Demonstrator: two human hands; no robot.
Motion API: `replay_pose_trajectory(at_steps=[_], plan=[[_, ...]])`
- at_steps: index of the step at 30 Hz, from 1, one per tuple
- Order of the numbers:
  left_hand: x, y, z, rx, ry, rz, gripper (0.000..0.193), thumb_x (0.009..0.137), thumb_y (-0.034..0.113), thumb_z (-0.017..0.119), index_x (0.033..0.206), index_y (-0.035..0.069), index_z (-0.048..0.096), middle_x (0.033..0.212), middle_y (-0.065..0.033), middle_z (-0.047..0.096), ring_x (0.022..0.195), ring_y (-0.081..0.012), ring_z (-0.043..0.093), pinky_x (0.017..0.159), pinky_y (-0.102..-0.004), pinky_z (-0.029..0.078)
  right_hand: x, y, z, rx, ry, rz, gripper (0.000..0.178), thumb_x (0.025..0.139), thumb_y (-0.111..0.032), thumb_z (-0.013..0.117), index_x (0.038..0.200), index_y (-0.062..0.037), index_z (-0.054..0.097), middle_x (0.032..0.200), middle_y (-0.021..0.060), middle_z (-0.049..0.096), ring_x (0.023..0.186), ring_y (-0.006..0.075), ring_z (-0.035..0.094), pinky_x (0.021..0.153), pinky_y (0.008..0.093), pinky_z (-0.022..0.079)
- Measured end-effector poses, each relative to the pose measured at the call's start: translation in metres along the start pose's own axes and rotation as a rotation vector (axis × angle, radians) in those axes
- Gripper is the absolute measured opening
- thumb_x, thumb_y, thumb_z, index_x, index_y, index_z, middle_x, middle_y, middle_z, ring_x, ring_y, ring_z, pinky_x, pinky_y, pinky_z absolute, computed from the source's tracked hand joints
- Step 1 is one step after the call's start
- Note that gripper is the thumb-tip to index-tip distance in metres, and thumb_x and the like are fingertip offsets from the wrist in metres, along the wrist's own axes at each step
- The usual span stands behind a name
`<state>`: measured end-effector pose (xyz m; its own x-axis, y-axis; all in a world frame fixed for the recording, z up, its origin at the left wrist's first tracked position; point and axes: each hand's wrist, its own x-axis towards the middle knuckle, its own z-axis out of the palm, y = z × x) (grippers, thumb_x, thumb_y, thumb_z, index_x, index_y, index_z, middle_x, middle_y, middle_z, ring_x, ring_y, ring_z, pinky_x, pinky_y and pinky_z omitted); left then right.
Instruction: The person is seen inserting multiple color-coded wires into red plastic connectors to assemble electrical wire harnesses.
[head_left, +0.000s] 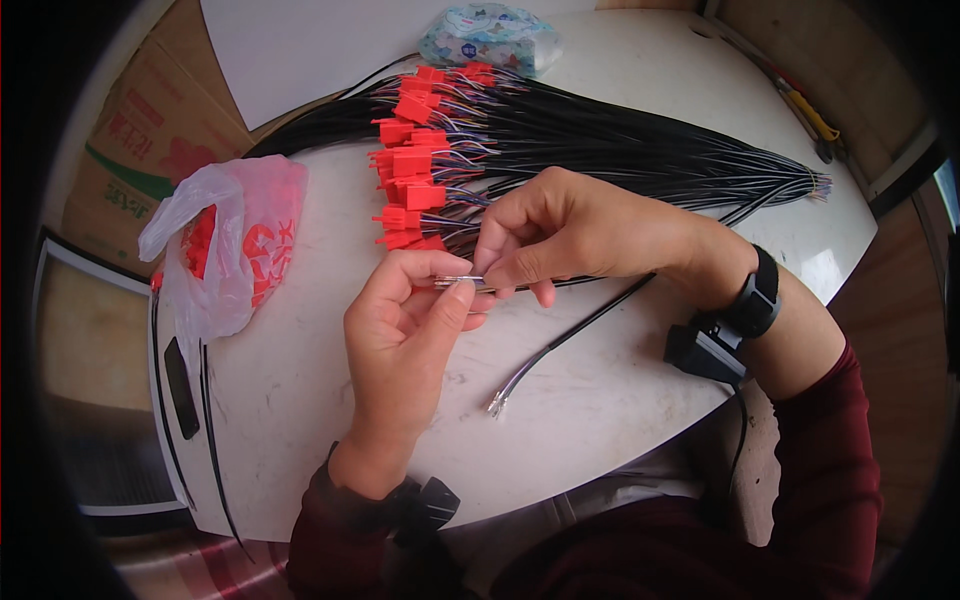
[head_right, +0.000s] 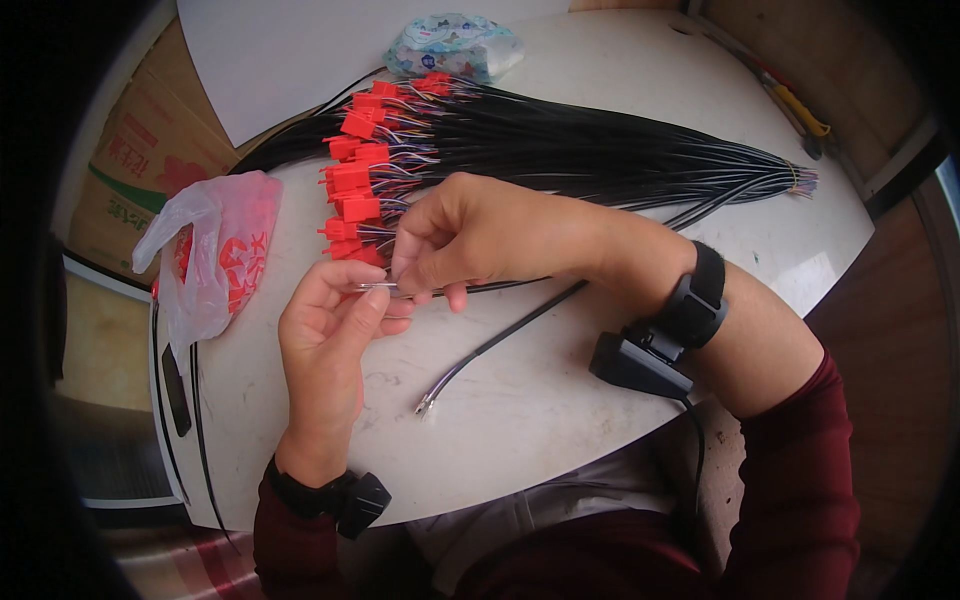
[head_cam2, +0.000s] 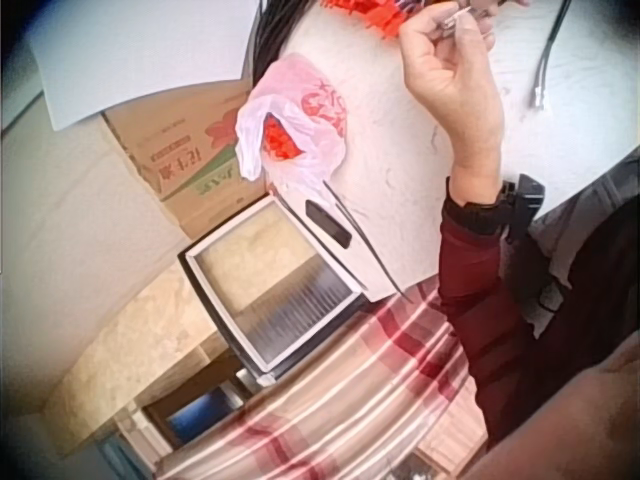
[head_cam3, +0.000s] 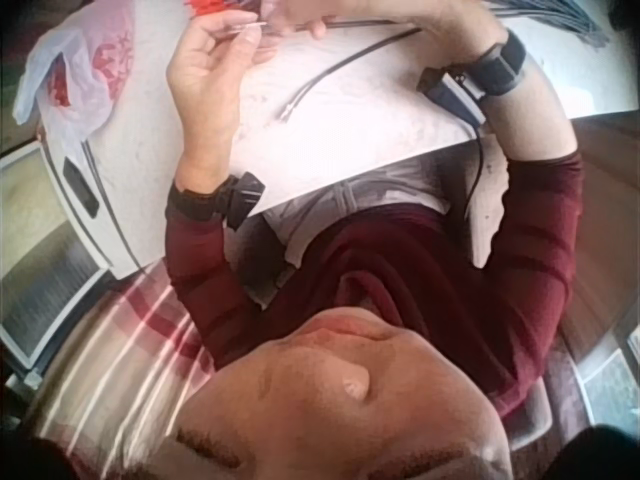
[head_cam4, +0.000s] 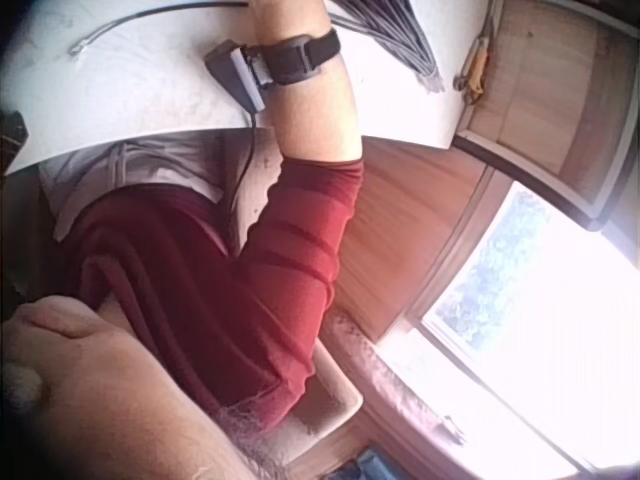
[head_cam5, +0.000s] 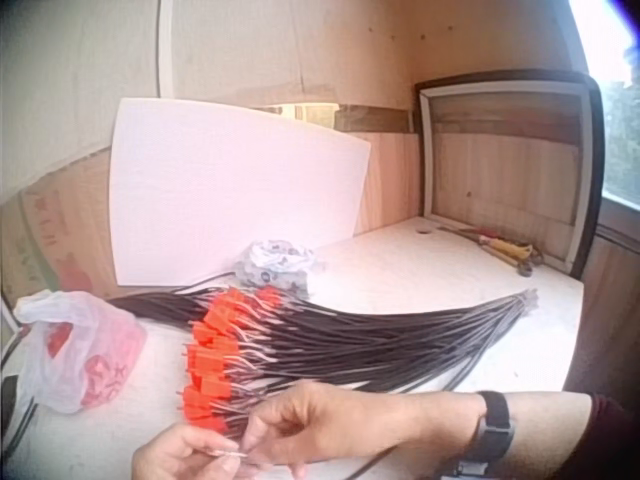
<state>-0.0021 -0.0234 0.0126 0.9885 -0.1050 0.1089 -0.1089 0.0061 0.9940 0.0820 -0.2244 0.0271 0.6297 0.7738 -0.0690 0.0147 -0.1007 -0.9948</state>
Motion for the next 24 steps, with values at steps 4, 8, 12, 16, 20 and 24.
replay_pose_trajectory(at_steps=[4, 8, 12, 16, 20, 24], plan=[[0.001, -0.001, 0.003, -0.019, -0.003, -0.008, 0.016, 0.096, 0.005, 0.06, 0.11, 0.0, 0.057, 0.1, -0.0112, 0.068, 0.087, -0.0164, 0.069, 0.076, -0.0276, 0.057, -0.001, 0.001, 0.0, -0.038, -0.048, -0.02, 0.012, 0.093, -0.01, 0.064, 0.094, 0.001, 0.068, 0.082, 0.0038, 0.067, 0.066, 0.0094, 0.063, 0.059, 0.0222, 0.048], [0.001, 0.0, -0.003, -0.054, -0.024, -0.022, 0.013, 0.096, 0.003, 0.061, 0.108, -0.002, 0.056, 0.098, -0.011, 0.068, 0.09, -0.0152, 0.07, 0.076, -0.0256, 0.056, -0.001, -0.004, 0.003, -0.025, -0.016, -0.015, 0.014, 0.096, -0.011, 0.064, 0.094, 0.0029, 0.066, 0.082, 0.0038, 0.066, 0.065, 0.0087, 0.062, 0.059, 0.022, 0.05], [0.003, -0.001, -0.003, -0.099, -0.059, -0.095, 0.012, 0.096, 0.003, 0.06, 0.106, -0.002, 0.056, 0.096, -0.0101, 0.068, 0.088, -0.0148, 0.07, 0.075, -0.0259, 0.056, -0.001, -0.001, 0.004, -0.047, -0.018, -0.015, 0.015, 0.096, -0.011, 0.063, 0.093, 0.0032, 0.066, 0.082, 0.0045, 0.066, 0.063, 0.009, 0.062, 0.057, 0.0216, 0.049], [0.001, 0.0, -0.008, -0.039, -0.05, -0.075, 0.011, 0.096, 0.002, 0.06, 0.106, -0.001, 0.056, 0.094, -0.0091, 0.067, 0.085, -0.0131, 0.068, 0.075, -0.0255, 0.056, -0.001, -0.005, 0.002, -0.044, -0.031, 0.001, 0.014, 0.096, -0.011, 0.063, 0.094, 0.0029, 0.065, 0.082, 0.0061, 0.067, 0.065, 0.0094, 0.064, 0.057, 0.0216, 0.049], [0.0, 0.003, -0.004, 0.031, -0.049, -0.029, 0.01, 0.095, 0.0, 0.059, 0.105, -0.001, 0.058, 0.093, -0.0083, 0.067, 0.085, -0.0119, 0.067, 0.074, -0.0252, 0.056, -0.003, -0.006, 0.001, -0.018, -0.075, 0.075, 0.009, 0.09, -0.01, 0.06, 0.093, -0.0031, 0.065, 0.086, 0.0052, 0.07, 0.07, 0.0104, 0.067, 0.06, 0.0218, 0.044], [-0.001, 0.002, -0.001, 0.183, -0.048, 0.109, 0.01, 0.094, -0.005, 0.058, 0.104, -0.002, 0.059, 0.093, -0.0071, 0.068, 0.08, -0.0106, 0.067, 0.071, -0.0248, 0.056, -0.001, 0.0, -0.002, 0.039, -0.099, 0.074, 0.013, 0.093, -0.009, 0.065, 0.099, 0.002, 0.061, 0.088, 0.009, 0.072, 0.063, 0.0081, 0.063, 0.056, 0.0185, 0.044]])
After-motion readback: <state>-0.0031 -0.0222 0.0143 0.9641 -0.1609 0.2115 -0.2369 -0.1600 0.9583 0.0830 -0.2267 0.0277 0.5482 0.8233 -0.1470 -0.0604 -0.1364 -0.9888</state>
